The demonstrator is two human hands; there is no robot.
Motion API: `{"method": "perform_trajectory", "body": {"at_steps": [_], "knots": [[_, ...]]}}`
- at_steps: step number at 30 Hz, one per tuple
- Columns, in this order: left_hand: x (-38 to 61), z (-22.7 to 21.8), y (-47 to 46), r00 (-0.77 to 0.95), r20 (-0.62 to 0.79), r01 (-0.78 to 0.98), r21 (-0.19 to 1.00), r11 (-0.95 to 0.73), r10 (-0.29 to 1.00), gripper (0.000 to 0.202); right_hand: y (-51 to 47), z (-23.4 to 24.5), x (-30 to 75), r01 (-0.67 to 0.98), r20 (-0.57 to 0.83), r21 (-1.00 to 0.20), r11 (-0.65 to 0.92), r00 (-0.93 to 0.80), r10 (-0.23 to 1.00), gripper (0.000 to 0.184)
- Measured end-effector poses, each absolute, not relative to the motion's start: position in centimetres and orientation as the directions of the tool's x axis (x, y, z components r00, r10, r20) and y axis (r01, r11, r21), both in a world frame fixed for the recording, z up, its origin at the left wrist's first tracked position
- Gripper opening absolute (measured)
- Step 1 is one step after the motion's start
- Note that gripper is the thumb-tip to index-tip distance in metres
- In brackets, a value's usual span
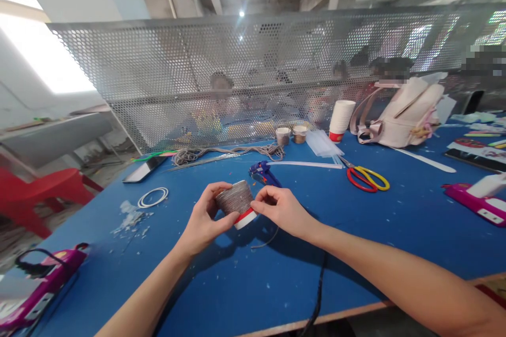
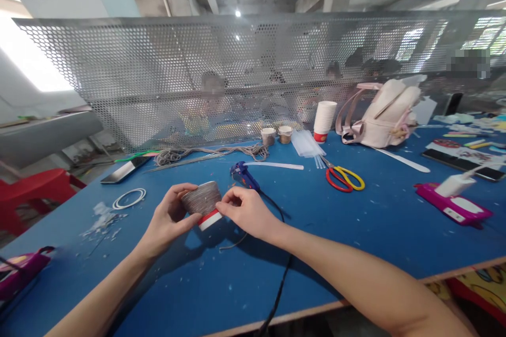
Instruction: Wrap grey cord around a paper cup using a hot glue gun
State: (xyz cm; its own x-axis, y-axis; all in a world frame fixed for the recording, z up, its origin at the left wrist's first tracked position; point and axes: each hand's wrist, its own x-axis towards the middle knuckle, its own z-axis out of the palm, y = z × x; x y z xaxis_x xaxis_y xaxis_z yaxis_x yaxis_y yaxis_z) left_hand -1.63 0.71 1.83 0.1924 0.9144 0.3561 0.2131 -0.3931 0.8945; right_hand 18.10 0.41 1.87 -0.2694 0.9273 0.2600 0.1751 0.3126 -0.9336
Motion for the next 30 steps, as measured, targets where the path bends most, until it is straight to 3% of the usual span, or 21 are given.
{"method": "perform_trajectory", "body": {"at_steps": [7,15,20,24,30], "knots": [[-2.2,1.7,0.7,0.144,0.510,0.098,0.846,-0.525,0.848,0.037,0.9,1.0,18.0,-0.025,0.249,-0.967,0.252,-0.279,0.927,0.023],[-3.1,0.3,1.2,0.144,0.405,-0.031,0.914,-0.405,0.903,0.018,1.3,0.5,17.7,-0.153,0.131,-0.985,0.078,-0.379,0.916,0.044],[-2.6,0.5,1.4,0.095,0.420,0.199,0.881,-0.430,0.903,0.023,1.1,0.2,17.7,-0.111,0.194,-0.980,0.167,-0.326,0.925,0.041],[-1.9,1.3,1.1,0.207,0.558,0.466,0.665,-0.583,0.803,0.028,0.9,0.1,17.7,0.013,0.225,-0.972,0.233,-0.212,0.951,0.039],[-1.0,1.0,0.5,0.320,0.601,0.570,0.495,-0.655,0.733,0.050,0.6,-0.1,17.3,0.089,0.220,-0.967,0.240,-0.189,0.957,0.035]]}}
